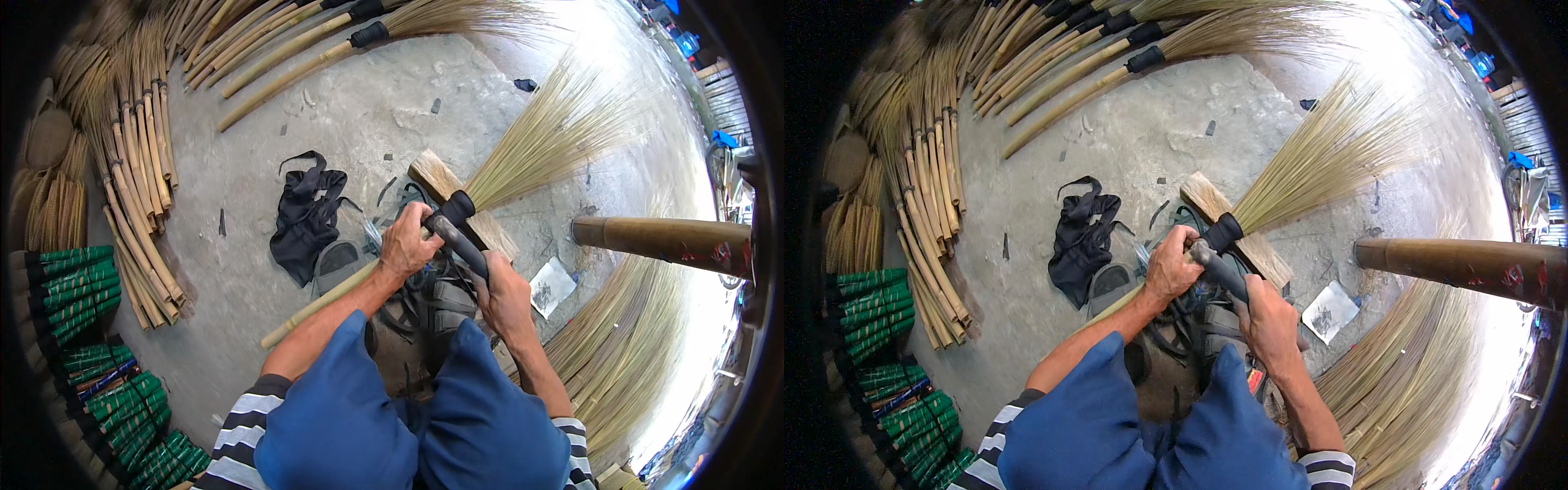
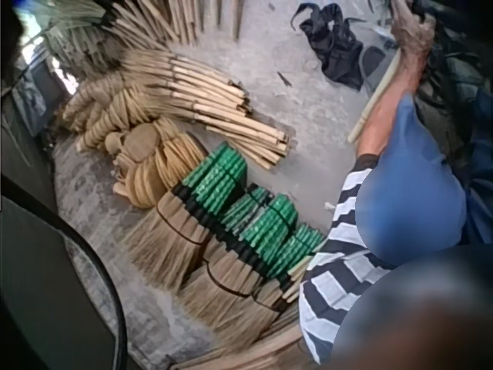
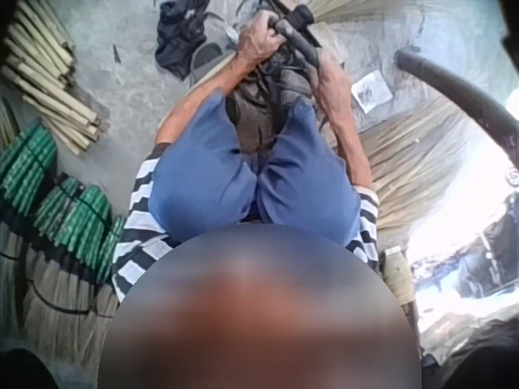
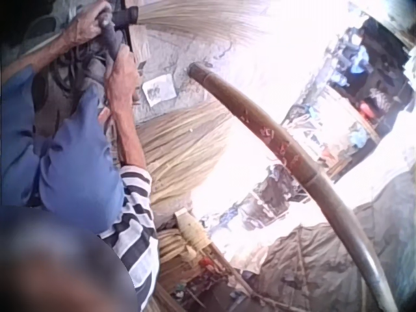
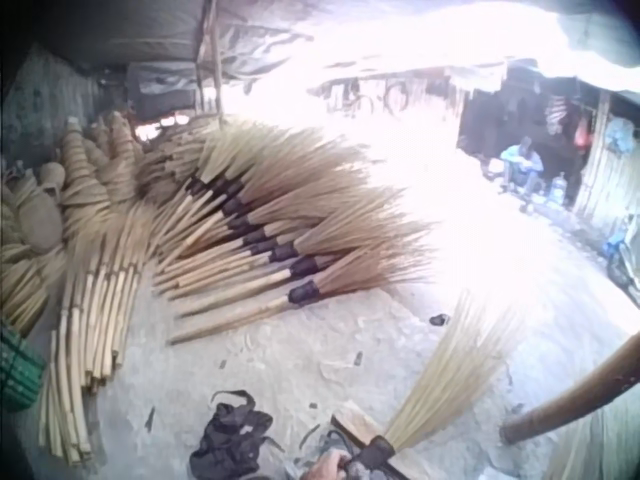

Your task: The person sits on the floor and assembles a broom by wrapping a black strap around the junction of the bristles and handle, then securing it with a hammer and nail. They repeat the process on another broom and place the finished brooms aside.

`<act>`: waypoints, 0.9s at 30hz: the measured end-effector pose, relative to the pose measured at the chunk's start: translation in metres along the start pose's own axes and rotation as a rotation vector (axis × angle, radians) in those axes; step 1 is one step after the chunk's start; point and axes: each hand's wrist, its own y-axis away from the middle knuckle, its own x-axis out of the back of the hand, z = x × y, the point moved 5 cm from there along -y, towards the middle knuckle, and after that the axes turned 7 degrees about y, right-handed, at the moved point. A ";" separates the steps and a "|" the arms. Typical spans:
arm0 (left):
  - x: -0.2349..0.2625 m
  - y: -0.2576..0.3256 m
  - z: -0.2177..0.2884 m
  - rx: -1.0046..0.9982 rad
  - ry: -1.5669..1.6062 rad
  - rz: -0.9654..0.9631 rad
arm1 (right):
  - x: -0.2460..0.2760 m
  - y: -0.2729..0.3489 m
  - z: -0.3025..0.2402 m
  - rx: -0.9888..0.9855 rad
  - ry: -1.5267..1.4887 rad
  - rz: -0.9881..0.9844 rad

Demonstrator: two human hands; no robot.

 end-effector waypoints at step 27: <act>-0.001 0.004 -0.001 -0.040 -0.080 -0.095 | -0.017 -0.007 0.023 -0.059 0.155 -0.071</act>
